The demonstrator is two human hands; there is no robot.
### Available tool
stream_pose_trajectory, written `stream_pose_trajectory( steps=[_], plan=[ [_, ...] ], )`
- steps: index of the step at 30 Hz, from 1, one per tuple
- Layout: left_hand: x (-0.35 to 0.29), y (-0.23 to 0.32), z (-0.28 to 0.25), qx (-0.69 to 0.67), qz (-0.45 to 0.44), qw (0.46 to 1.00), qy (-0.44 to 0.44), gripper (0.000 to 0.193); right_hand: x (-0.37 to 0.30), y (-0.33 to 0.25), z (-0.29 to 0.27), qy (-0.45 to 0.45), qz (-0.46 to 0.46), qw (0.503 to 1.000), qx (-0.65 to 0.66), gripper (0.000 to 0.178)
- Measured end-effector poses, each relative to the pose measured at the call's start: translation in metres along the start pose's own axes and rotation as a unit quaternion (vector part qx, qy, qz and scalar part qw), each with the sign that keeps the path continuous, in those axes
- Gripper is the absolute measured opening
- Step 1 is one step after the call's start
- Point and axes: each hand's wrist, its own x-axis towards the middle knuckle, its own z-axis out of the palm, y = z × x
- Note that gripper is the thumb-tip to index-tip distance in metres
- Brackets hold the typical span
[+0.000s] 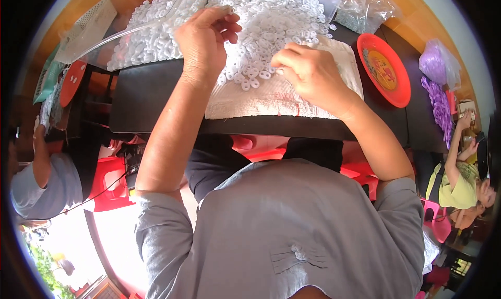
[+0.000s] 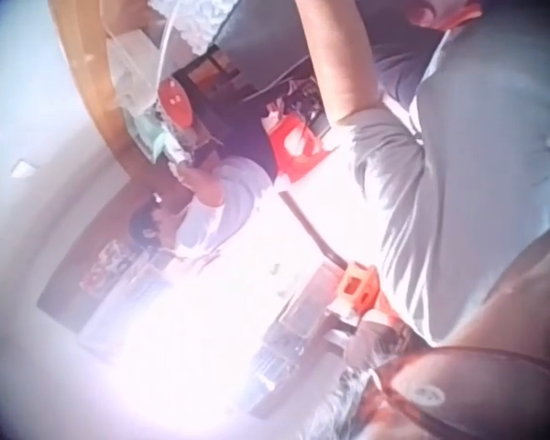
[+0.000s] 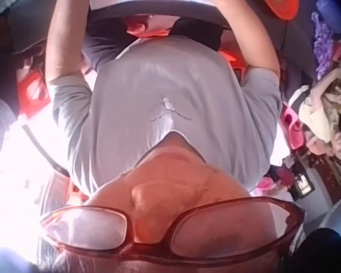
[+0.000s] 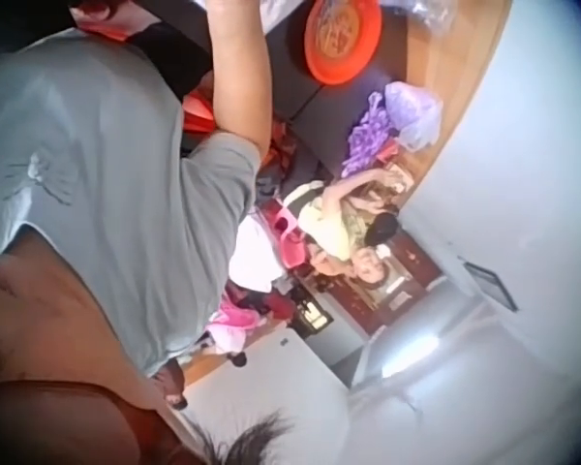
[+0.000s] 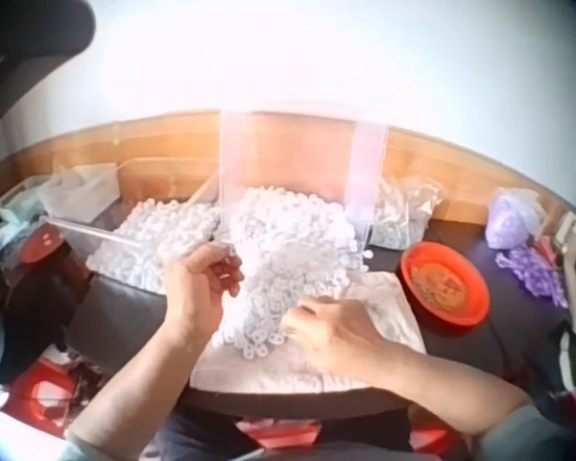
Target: Manually assembling small white plastic ring components at a workbench.
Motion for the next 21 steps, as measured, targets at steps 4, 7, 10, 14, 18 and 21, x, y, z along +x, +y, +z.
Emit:
stream_pose_trajectory(
  steps=[4,7,10,14,18,21],
  plan=[
    [-0.007,-0.002,0.0,-0.002,-0.019,1.0,0.025,0.013,0.015,-0.012,0.016,-0.011,-0.024,1.0,-0.006,0.01],
    [-0.004,0.001,-0.008,0.025,-0.002,1.0,0.012,0.016,0.023,-0.023,0.023,-0.03,-0.057,0.997,-0.029,0.01],
    [-0.002,0.004,-0.014,-0.009,-0.013,1.0,0.025,0.016,0.031,-0.029,0.027,-0.051,-0.086,0.994,-0.045,0.01],
    [-0.005,0.005,-0.009,-0.036,0.0,0.998,0.043,0.012,0.042,-0.032,0.038,-0.052,-0.115,0.988,-0.089,0.009],
    [-0.006,0.005,-0.013,0.024,0.021,0.999,0.017,0.016,0.052,-0.038,0.049,-0.083,-0.146,0.972,-0.167,0.011],
    [-0.006,0.009,-0.01,0.026,0.036,0.999,0.019,0.015,0.056,-0.039,0.05,-0.092,-0.166,0.967,-0.169,0.013]
  ],
)
